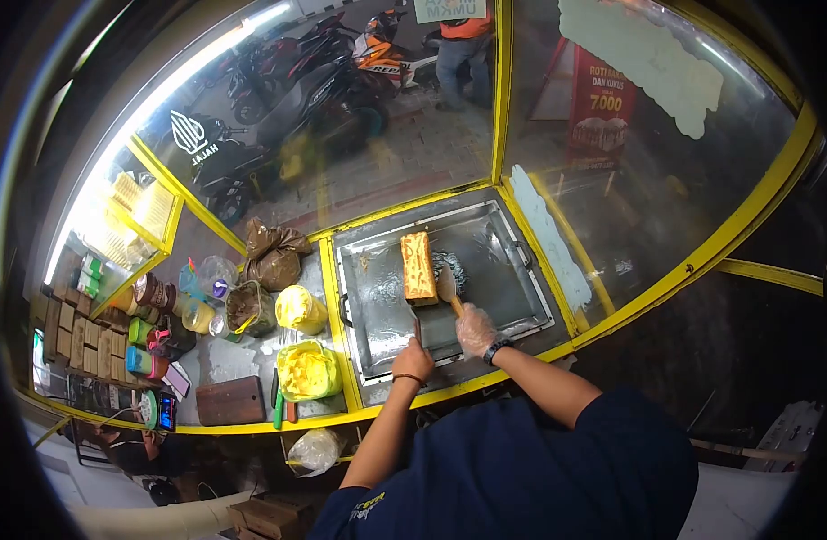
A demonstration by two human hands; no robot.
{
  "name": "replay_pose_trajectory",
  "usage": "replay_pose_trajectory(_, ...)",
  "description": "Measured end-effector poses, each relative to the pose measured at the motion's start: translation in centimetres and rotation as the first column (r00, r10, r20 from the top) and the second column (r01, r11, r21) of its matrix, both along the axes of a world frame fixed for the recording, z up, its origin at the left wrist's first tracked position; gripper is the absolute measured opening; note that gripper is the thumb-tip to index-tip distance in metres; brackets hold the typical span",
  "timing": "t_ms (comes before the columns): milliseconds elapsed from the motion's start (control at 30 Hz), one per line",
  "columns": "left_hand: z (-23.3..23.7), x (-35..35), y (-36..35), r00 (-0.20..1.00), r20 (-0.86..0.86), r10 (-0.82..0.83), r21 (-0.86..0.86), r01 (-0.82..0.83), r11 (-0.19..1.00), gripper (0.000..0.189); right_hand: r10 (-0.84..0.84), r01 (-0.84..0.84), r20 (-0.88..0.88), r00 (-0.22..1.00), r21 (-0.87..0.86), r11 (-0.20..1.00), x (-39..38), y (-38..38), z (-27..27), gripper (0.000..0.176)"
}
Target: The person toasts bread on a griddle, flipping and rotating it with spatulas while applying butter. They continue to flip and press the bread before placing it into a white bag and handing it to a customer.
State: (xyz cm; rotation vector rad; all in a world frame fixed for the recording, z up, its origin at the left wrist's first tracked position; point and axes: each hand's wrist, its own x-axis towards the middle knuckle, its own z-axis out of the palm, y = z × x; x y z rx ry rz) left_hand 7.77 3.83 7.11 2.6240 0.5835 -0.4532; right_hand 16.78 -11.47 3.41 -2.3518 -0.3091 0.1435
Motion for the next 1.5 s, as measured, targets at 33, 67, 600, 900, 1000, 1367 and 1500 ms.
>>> replay_pose_trajectory(33,0.0,-0.4,-0.7,1.0,0.005,-0.021,0.004,0.021,1.0,0.035,0.043,-0.043,-0.01,0.999,0.021,0.999,-1.1,0.2,-0.5,0.022)
replay_pose_trajectory(67,0.0,-0.6,-1.0,0.999,0.01,-0.042,0.007,0.042,0.999,0.035,0.085,-0.085,-0.019,0.996,0.041,0.996,-2.2,0.3,-1.0,0.024)
replay_pose_trajectory(600,-2.0,-0.6,2.0,0.973,0.087,0.216,-0.064,-0.211,0.975,0.034,-0.193,0.205,-0.116,0.974,0.096,0.974,-0.8,-4.9,-3.2,0.015)
replay_pose_trajectory(900,-3.6,2.0,1.8,0.96,0.215,0.181,-0.156,-0.149,0.976,0.032,0.111,-0.078,0.123,0.986,-0.244,0.967,5.9,-3.4,-5.4,0.018)
replay_pose_trajectory(1000,-2.9,-0.7,1.5,0.945,0.182,0.271,-0.312,-0.206,0.927,0.029,-0.053,0.056,0.068,0.996,-0.036,0.998,8.3,-4.0,-4.0,0.016)
replay_pose_trajectory(1367,-7.6,-1.0,0.5,0.946,0.277,0.171,-0.321,-0.077,0.944,0.028,0.523,-0.451,0.136,0.841,-0.358,0.818,9.7,-8.7,2.1,0.029)
replay_pose_trajectory(1500,-6.0,-0.1,-0.1,0.976,0.194,0.102,-0.334,-0.032,0.942,0.033,0.43,-0.418,0.22,0.876,-0.1,0.903,1.9,-6.2,-2.4,0.022)
